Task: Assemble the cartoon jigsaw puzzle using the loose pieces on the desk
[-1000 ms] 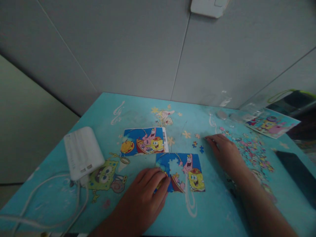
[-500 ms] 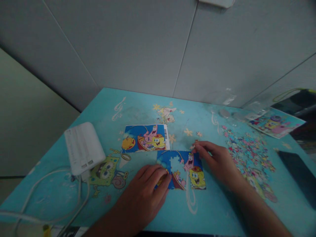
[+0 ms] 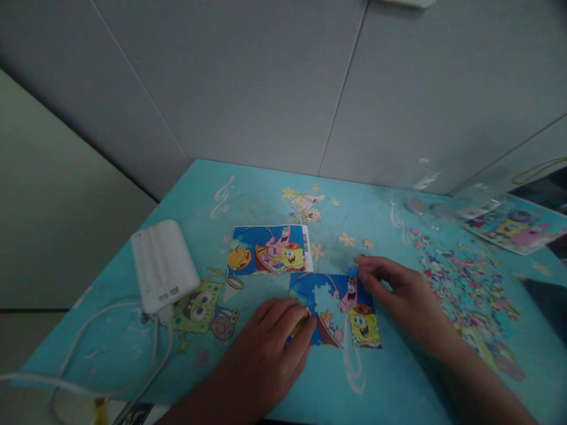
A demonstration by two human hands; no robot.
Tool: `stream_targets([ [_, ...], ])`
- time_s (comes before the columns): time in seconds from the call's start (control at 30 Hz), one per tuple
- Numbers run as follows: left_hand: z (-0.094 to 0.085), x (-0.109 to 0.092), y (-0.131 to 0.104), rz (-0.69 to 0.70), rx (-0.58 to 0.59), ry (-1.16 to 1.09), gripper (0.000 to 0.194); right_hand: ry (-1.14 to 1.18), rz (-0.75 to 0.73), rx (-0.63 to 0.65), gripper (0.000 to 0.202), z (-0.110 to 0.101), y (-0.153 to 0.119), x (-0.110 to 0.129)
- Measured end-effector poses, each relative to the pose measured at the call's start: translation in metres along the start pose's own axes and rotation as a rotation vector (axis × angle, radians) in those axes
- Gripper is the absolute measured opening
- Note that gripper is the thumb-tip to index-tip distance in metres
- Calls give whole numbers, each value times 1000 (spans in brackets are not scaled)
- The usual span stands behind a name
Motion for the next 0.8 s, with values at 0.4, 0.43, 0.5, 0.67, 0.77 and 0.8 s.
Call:
stream_targets([
  [0.4, -1, -1, 2, -8, -8, -1, 26, -6, -131, 132, 24, 12, -3, 13],
  [0.43, -1, -1, 2, -6, -8, 0, 26, -4, -126, 134, 24, 15, -3, 14],
  [0.5, -1, -1, 2, -4, -7, 0, 26, 4, -102, 133, 26, 20, -4, 14],
  [0.67, -1, -1, 1, -3, -5, -3, 27, 21, -106, 161, 26, 33, -3, 12],
  [0.77, 0, -1, 1, -2, -9, -5, 26, 19, -108, 167, 24, 36, -3, 11],
  [0.8, 0, -1, 0, -5, -7, -3, 26, 12, -107, 170, 24, 37, -3, 11],
])
Point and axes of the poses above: each hand's wrist, its own y-axis towards the middle knuckle, its own z-axis out of the palm, x = y × z, the point moved 3 cm from there along y, towards the middle knuckle, and after that the axes turned 2 degrees about -y, right-handed, at the moved point
